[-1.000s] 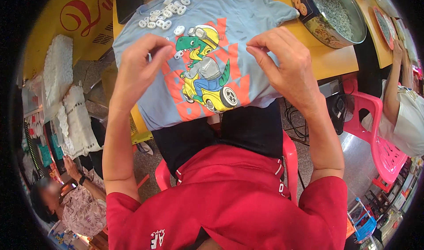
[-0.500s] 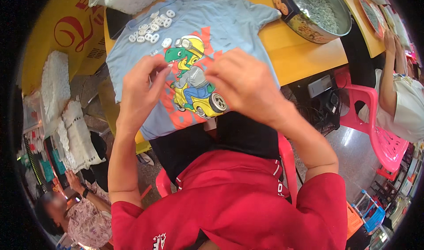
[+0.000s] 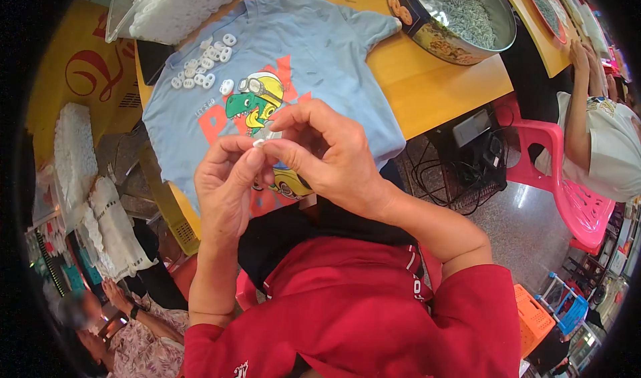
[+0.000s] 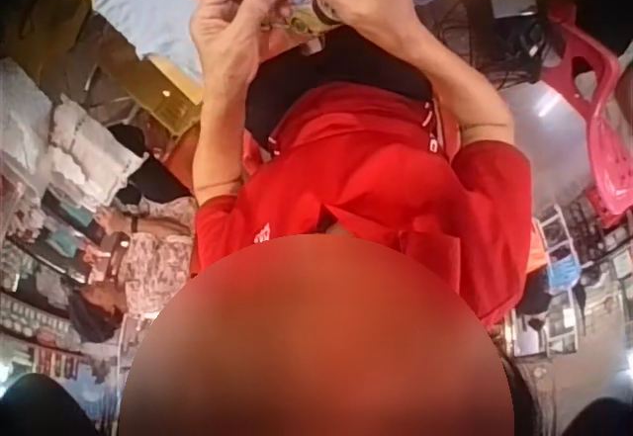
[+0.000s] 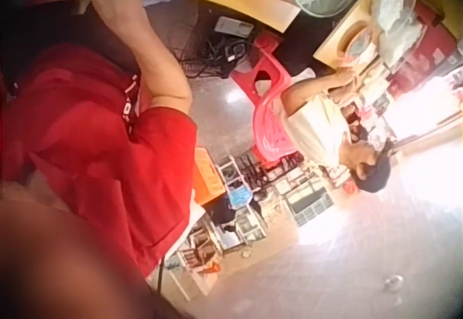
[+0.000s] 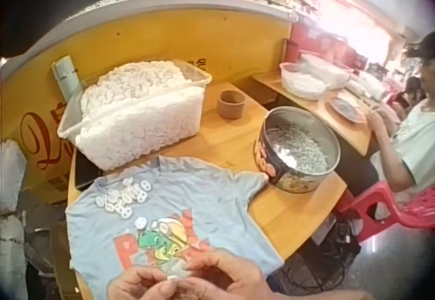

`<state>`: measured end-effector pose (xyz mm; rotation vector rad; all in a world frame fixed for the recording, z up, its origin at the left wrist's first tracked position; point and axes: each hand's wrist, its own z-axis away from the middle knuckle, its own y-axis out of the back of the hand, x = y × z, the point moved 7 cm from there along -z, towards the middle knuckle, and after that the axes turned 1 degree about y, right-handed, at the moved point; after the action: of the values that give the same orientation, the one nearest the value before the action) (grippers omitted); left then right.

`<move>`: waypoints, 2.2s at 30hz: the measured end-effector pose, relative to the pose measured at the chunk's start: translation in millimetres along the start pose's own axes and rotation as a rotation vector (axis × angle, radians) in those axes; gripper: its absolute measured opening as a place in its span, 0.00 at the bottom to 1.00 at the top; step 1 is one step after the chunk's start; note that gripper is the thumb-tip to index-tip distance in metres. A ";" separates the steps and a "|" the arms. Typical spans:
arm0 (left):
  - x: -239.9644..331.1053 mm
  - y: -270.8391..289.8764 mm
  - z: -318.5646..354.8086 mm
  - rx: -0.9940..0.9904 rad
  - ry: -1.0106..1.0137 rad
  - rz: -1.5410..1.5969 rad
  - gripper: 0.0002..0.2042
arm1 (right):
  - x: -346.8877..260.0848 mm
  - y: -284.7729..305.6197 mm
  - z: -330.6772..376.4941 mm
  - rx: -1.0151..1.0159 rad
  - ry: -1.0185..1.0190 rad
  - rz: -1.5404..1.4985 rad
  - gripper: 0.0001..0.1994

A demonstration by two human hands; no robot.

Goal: Attaching small white plastic fasteners to a t-shirt at a manual assembly workstation.

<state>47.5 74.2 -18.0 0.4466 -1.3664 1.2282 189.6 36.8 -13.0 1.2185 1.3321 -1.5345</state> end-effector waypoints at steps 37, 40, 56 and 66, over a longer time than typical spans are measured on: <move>0.9 22.3 -6.5 0.083 -0.154 -0.090 0.06 | -45.8 35.7 -57.9 -0.287 0.485 1.276 0.05; 0.9 22.3 -6.0 0.080 -0.150 -0.092 0.06 | -46.0 33.6 -59.5 -0.316 0.457 1.298 0.04; 7.2 11.6 -0.1 0.016 -0.134 0.071 0.06 | -58.0 19.6 -39.8 -0.285 0.303 0.796 0.05; 17.7 -0.2 20.6 0.037 -0.259 0.050 0.07 | -37.9 -19.6 -4.9 -0.244 0.032 0.171 0.09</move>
<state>33.4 63.7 2.8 0.6175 -1.5835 1.2709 181.8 43.4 28.7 1.1731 1.3537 -1.1996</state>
